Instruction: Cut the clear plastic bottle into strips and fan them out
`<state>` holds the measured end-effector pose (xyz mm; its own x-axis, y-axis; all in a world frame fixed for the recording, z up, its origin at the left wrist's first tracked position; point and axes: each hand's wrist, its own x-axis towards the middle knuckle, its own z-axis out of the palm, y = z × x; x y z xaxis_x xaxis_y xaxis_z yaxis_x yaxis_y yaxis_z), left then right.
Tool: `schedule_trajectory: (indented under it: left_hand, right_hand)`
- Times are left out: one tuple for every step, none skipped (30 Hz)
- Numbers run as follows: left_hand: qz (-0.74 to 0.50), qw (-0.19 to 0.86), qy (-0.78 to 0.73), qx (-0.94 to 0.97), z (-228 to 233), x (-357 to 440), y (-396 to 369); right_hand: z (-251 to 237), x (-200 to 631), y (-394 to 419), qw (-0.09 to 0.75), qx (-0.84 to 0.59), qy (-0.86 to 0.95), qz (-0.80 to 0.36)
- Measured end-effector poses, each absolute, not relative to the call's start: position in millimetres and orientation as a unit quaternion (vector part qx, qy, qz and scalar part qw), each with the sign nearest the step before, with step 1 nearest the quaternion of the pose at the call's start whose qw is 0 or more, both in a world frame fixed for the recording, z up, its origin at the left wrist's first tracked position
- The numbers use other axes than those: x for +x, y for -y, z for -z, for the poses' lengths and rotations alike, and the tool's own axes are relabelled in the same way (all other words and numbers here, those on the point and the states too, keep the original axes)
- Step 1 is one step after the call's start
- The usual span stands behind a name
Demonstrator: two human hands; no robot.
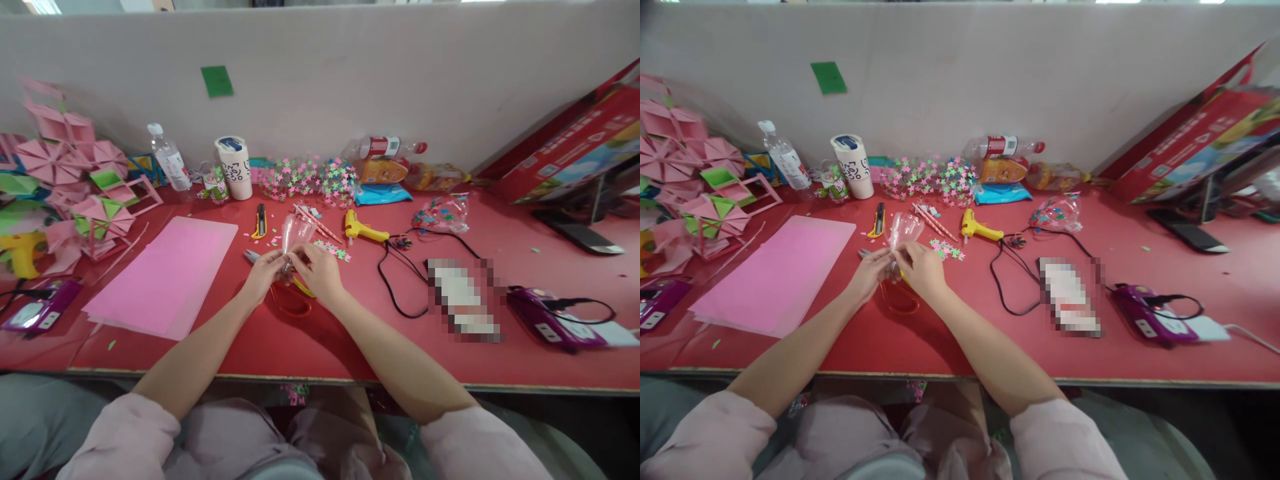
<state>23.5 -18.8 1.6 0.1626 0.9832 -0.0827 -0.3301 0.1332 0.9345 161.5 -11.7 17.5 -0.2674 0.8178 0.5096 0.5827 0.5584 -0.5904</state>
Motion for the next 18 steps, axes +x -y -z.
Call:
schedule_trajectory:
  left_hand:
    - [-0.518,0.643,-0.385,0.413,-1.2,23.8,18.7]
    - [-0.523,0.646,-0.377,0.409,-0.8,23.9,18.5]
    - [-0.529,0.65,-0.369,0.403,-0.6,24.0,18.4]
    - [-0.535,0.654,-0.362,0.394,-0.6,24.0,18.4]
    - [-0.54,0.659,-0.357,0.383,-0.7,23.9,18.3]
    - [-0.545,0.663,-0.352,0.373,-1.1,23.8,18.3]
    - [-0.548,0.667,-0.349,0.365,-1.5,23.6,18.4]
    - [-0.55,0.67,-0.346,0.359,-2.0,23.6,18.5]
    - [-0.551,0.672,-0.344,0.356,-2.4,23.5,18.6]
    - [-0.551,0.673,-0.343,0.355,-2.6,23.5,18.8]
    - [-0.55,0.673,-0.343,0.356,-2.6,23.6,19.0]
    - [-0.55,0.673,-0.344,0.357,-2.4,23.7,19.1]
    - [-0.55,0.671,-0.345,0.358,-2.0,23.7,19.1]
    - [-0.551,0.669,-0.346,0.359,-1.6,23.7,19.1]
    - [-0.553,0.667,-0.347,0.36,-1.0,23.6,18.9]
    - [-0.554,0.665,-0.346,0.362,-0.3,23.4,18.6]
    - [-0.555,0.662,-0.346,0.366,0.3,23.2,18.3]
    - [-0.555,0.659,-0.346,0.371,0.9,22.9,18.0]
  right_hand:
    - [-17.5,161.2,12.5,0.414,-0.449,0.779,-0.141]
    - [-17.5,160.8,13.5,0.421,-0.448,0.777,-0.135]
    - [-17.6,160.4,14.5,0.426,-0.445,0.777,-0.127]
    - [-17.9,160.0,15.6,0.431,-0.439,0.779,-0.117]
    - [-18.4,159.7,16.6,0.437,-0.432,0.782,-0.109]
    - [-19.1,159.5,17.4,0.444,-0.424,0.783,-0.102]
    - [-20.0,159.6,18.1,0.452,-0.417,0.782,-0.099]
    - [-21.0,160.0,18.5,0.46,-0.415,0.779,-0.1]
    - [-21.9,160.5,18.7,0.468,-0.416,0.773,-0.104]
    - [-22.6,161.1,18.6,0.474,-0.421,0.766,-0.109]
    - [-23.1,161.7,18.3,0.477,-0.428,0.759,-0.114]
    - [-23.4,162.2,17.8,0.478,-0.436,0.754,-0.119]
    - [-23.4,162.5,17.3,0.477,-0.442,0.749,-0.124]
    - [-23.3,162.6,16.8,0.476,-0.447,0.746,-0.129]
    - [-23.0,162.4,16.4,0.476,-0.451,0.742,-0.136]
    - [-22.9,162.0,16.1,0.477,-0.456,0.737,-0.146]
    - [-22.8,161.3,15.9,0.479,-0.461,0.73,-0.159]
    - [-22.8,160.6,15.8,0.484,-0.465,0.72,-0.177]
